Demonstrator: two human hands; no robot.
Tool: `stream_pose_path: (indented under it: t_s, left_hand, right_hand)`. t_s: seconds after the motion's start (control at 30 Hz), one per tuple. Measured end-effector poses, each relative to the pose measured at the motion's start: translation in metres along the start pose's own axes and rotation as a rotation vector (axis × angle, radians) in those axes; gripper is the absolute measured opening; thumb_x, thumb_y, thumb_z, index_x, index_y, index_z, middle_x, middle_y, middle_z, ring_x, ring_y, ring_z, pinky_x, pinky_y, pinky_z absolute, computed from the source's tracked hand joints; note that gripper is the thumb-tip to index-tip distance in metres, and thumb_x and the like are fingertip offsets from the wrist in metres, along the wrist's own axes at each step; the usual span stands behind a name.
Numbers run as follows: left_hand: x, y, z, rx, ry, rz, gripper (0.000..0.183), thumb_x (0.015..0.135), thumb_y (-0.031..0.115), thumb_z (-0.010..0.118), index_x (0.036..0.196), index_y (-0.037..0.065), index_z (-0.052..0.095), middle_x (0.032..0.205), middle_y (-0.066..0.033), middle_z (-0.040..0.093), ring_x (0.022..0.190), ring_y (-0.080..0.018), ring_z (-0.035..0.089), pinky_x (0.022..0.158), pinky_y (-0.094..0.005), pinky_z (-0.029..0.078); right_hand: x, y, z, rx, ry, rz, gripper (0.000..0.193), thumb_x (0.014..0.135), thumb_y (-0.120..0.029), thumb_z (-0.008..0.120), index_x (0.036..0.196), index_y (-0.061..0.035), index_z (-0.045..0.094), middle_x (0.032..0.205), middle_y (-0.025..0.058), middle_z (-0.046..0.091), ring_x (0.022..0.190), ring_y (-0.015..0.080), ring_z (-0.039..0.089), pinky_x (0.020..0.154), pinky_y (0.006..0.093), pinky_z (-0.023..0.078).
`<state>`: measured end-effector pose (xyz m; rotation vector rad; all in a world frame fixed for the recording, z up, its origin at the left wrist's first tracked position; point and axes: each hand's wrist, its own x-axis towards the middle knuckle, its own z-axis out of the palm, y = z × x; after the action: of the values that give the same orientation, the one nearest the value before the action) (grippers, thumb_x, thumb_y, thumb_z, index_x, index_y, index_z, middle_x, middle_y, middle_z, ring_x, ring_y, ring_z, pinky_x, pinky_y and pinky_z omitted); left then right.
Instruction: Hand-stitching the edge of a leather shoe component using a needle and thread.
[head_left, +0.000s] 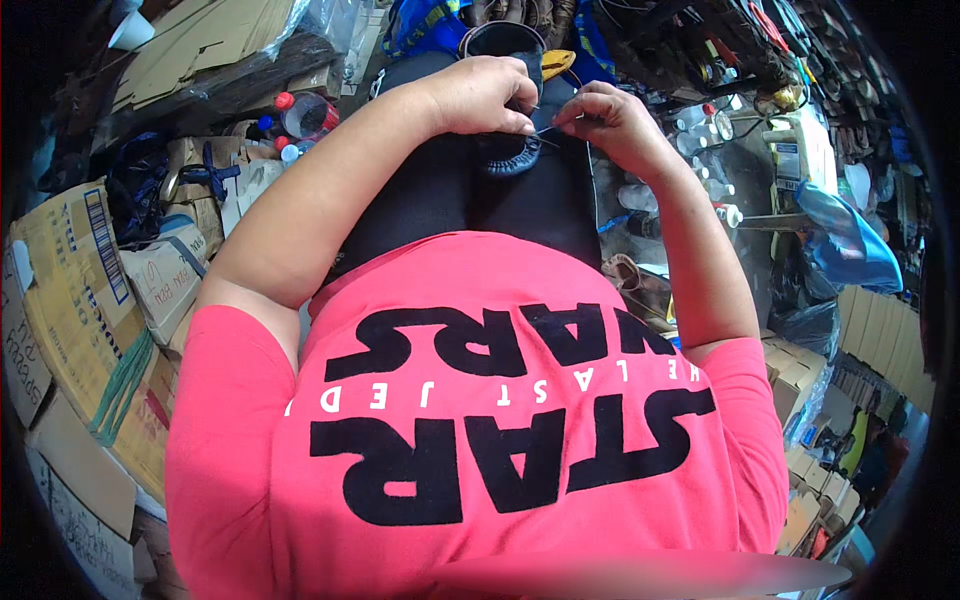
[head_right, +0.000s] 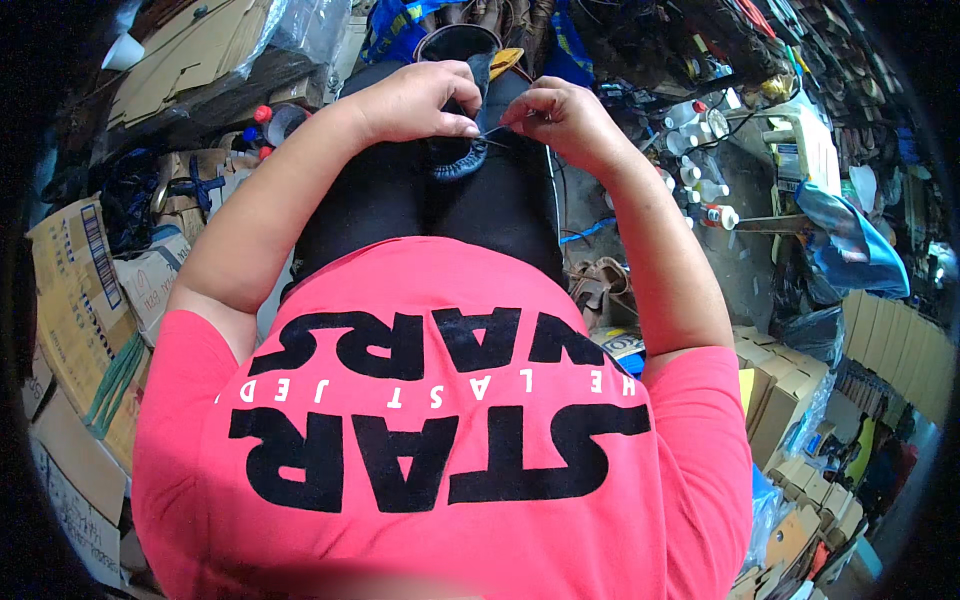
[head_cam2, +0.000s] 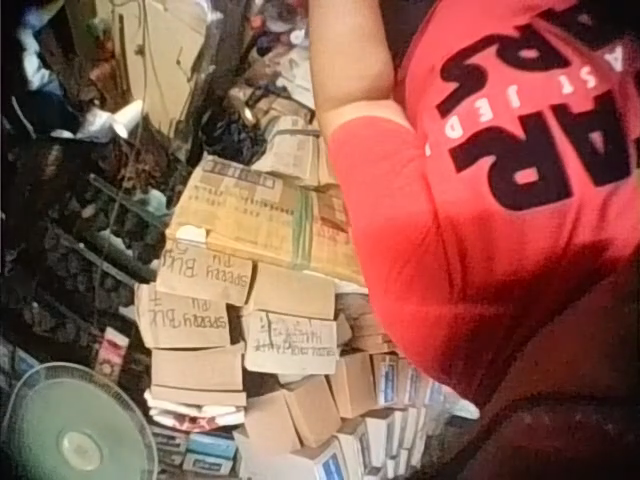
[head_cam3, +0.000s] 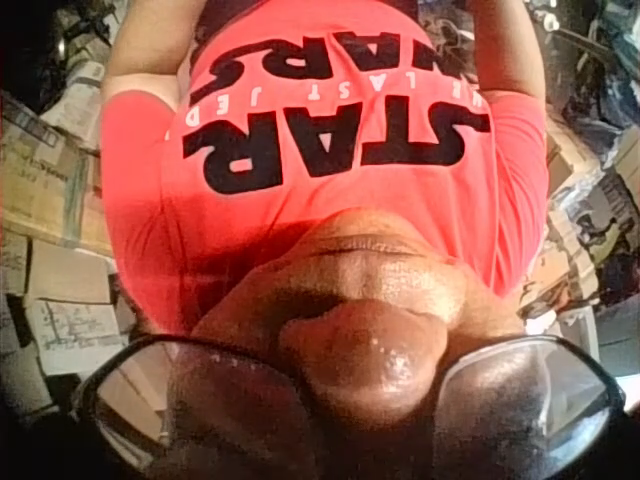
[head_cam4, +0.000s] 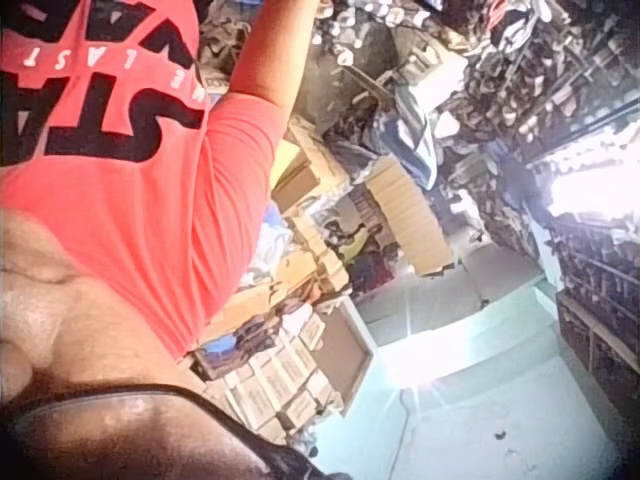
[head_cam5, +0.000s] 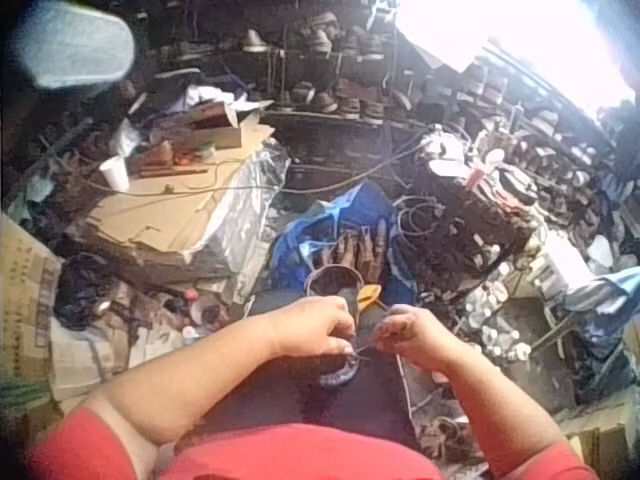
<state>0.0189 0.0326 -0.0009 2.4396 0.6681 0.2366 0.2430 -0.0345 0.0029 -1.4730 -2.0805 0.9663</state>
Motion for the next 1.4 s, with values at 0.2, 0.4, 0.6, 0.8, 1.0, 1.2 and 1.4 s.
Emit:
stream_pose_path:
  t_s: [0.2,0.4,0.6,0.8,1.0,1.2,1.4]
  left_hand:
    - [0.005,-0.011,0.007,-0.212,-0.062,-0.04,0.024,0.076,0.024,0.073,0.085,0.003,0.066,0.089,-0.009,0.059,0.088,-0.0232,0.06,0.077,-0.0321,0.046]
    - [0.002,-0.013,0.002,-0.34,-0.168,-0.013,0.022,0.079,0.018,0.07,0.095,0.004,0.069,0.083,-0.0067,0.055,0.084,-0.0185,0.056,0.077,-0.0296,0.044]
    - [0.003,-0.01,-0.001,-0.325,-0.286,0.002,0.026,0.082,0.011,0.065,0.107,0.006,0.069,0.081,-0.0061,0.052,0.081,-0.0181,0.053,0.077,-0.0287,0.043]
    - [0.002,-0.007,-0.003,-0.272,-0.325,0.003,0.028,0.082,0.009,0.064,0.109,0.006,0.068,0.078,-0.007,0.049,0.079,-0.0194,0.051,0.074,-0.0302,0.041]
    - [0.003,-0.007,-0.002,-0.229,-0.352,-0.015,0.029,0.081,0.008,0.065,0.109,0.009,0.068,0.08,-0.0078,0.05,0.081,-0.0217,0.053,0.076,-0.0309,0.042]
    - [0.004,-0.019,0.014,-0.185,-0.114,0.094,0.025,0.07,0.005,0.073,0.095,0.007,0.07,0.086,-0.0062,0.055,0.087,-0.0206,0.057,0.079,-0.0303,0.046]
    - [0.007,-0.023,0.015,-0.217,-0.063,0.087,0.021,0.068,0.004,0.075,0.088,0.006,0.069,0.087,-0.0051,0.056,0.083,-0.0201,0.059,0.077,-0.0292,0.048]
  right_hand:
    - [-0.004,0.004,0.008,0.028,-0.052,-0.029,0.014,0.079,0.001,0.067,0.09,-0.0066,0.07,0.086,0.0017,0.059,0.083,0.0142,0.059,0.076,0.0262,0.048]
    - [-0.015,0.0,0.022,0.138,0.006,-0.021,0.017,0.079,0.002,0.066,0.093,-0.0079,0.07,0.086,0.0019,0.059,0.081,0.0134,0.059,0.075,0.0251,0.047]
    - [-0.023,-0.005,0.025,-0.023,0.096,-0.115,0.019,0.077,-0.005,0.069,0.093,-0.0155,0.073,0.079,0.0054,0.06,0.076,0.02,0.063,0.067,0.0294,0.051]
    - [-0.022,-0.015,0.017,-0.228,0.028,-0.185,0.024,0.077,-0.005,0.067,0.095,-0.019,0.072,0.08,0.0061,0.058,0.078,0.0242,0.062,0.067,0.0348,0.049]
    - [-0.022,-0.052,0.018,-0.607,-0.002,-0.233,0.025,0.075,-0.008,0.058,0.093,-0.0177,0.071,0.085,0.008,0.058,0.084,0.0251,0.059,0.078,0.0373,0.042]
    - [-0.009,-0.071,0.025,-0.914,-0.147,-0.237,0.015,0.076,-0.011,0.056,0.085,-0.0127,0.068,0.087,0.0088,0.059,0.085,0.0255,0.061,0.078,0.0381,0.043]
    - [-0.011,-0.054,0.027,-0.738,-0.072,-0.194,0.017,0.079,-0.01,0.056,0.088,-0.0119,0.07,0.084,0.01,0.06,0.085,0.0271,0.061,0.078,0.0389,0.045]
